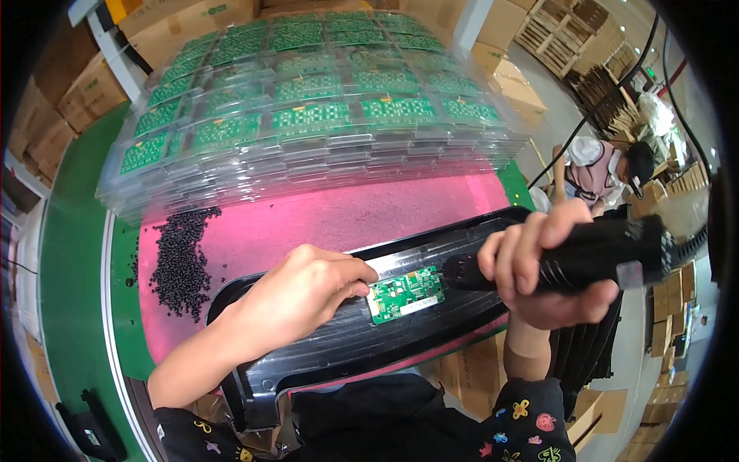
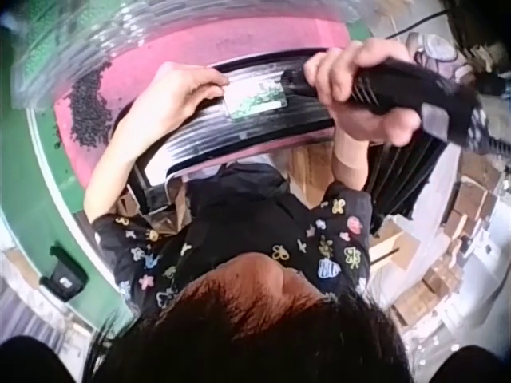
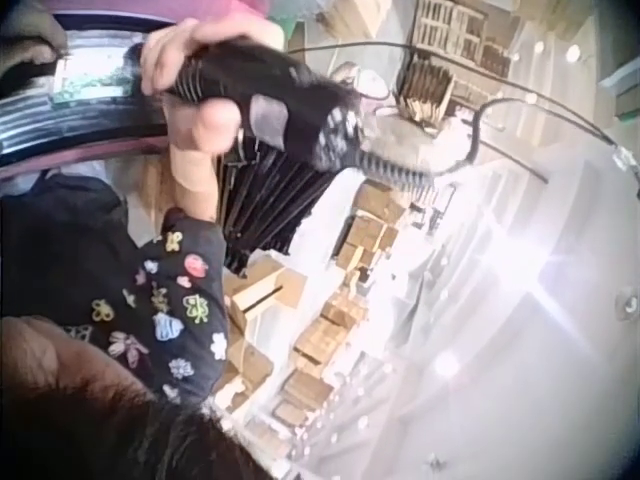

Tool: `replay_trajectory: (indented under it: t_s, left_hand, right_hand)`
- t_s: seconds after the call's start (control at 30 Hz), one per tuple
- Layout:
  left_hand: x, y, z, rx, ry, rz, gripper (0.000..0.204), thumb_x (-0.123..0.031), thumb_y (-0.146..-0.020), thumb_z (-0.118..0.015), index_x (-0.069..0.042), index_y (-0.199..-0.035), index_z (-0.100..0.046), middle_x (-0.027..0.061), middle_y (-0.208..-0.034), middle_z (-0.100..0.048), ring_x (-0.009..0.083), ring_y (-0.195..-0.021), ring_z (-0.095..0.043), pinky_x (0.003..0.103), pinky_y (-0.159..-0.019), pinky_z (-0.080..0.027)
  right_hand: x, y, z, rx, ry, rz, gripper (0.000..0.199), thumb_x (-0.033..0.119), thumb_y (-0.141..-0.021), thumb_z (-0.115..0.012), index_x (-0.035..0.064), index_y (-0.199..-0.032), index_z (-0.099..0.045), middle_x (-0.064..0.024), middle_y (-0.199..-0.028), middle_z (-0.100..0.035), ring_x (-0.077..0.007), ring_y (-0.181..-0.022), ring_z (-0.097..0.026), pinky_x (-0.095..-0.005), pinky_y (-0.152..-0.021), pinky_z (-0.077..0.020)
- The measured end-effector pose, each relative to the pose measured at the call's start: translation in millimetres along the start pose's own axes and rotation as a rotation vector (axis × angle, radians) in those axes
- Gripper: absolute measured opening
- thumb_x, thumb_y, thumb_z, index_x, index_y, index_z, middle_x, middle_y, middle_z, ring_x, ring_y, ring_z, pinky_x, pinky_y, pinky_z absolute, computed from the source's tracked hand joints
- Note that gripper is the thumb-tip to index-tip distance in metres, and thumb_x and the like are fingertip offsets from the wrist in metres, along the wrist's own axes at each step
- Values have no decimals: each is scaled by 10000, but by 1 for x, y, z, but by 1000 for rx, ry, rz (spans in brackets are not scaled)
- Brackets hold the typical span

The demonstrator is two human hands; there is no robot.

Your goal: Assembling circuit boards into plastic housings and securing them with an electric screwdriver.

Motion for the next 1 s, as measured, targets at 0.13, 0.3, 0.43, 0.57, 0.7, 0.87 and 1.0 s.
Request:
replay_trajectory:
  t_s: [0.13, 0.3, 0.43, 0.57, 0.7, 0.87, 1.0]
  left_hand:
    - [6, 0, -10, 125, 34, 117, 135, -94, -875, -683, 38, -881, -655, 174, -769, -667, 360, -718, -660, 420, -635, -515]
    - [-10, -1, -12, 130, -113, 36, 173, -107, -918, -633, 30, -834, -569, 176, -710, -580, 402, -718, -605, 469, -627, -476]
    - [-20, -1, -16, 112, -90, -66, 160, -122, -910, -641, 5, -859, -558, 150, -756, -574, 372, -789, -605, 456, -677, -483]
    - [-25, 2, -20, 141, -91, -194, 173, -181, -874, -681, -24, -893, -611, 89, -866, -654, 303, -832, -634, 405, -734, -511]
    - [-20, 5, -31, 259, -163, -179, 225, -225, -856, -687, -37, -979, -683, 60, -986, -712, 264, -877, -663, 375, -772, -530]
    - [-10, 7, -35, 322, -176, -15, 249, -226, -857, -683, -50, -1029, -720, 81, -999, -734, 277, -842, -699, 390, -695, -549]
    - [-10, 9, -33, 342, -217, 25, 256, -221, -851, -690, -50, -1038, -723, 108, -999, -731, 290, -821, -706, 395, -651, -551]
  right_hand:
    - [-18, 4, 9, 15, 14, -98, 694, 717, -846, -577, 63, -1039, -449, -2, -607, -490, -121, -424, -470, -288, -491, -430]
    - [-26, 3, 14, 9, 17, -95, 679, 700, -860, -566, 56, -1036, -445, -6, -602, -482, -120, -427, -463, -285, -479, -416]
    - [-33, 3, 16, 21, 49, -125, 682, 699, -862, -559, 50, -1032, -438, -2, -587, -470, -116, -425, -458, -279, -475, -413]
    - [-36, 3, 16, 10, 48, -131, 682, 699, -861, -560, 49, -1026, -431, 2, -578, -465, -112, -425, -453, -274, -467, -408]
    - [-40, -2, 12, 45, 68, -163, 667, 688, -862, -570, 54, -1011, -428, 9, -579, -468, -104, -422, -447, -259, -456, -398]
    - [-44, -5, 6, 45, 95, -211, 646, 672, -856, -597, 64, -983, -423, 21, -576, -465, -89, -407, -424, -240, -434, -375]
    - [-49, -4, 2, 63, 102, -235, 651, 671, -856, -598, 57, -991, -429, 25, -573, -459, -91, -400, -415, -240, -423, -364]
Point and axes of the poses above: each hand's wrist, its own y-axis away from the middle knuckle, its own z-axis out of the back of the hand, x = y × z, the point moved 10 cm from there along -y, towards the middle knuckle
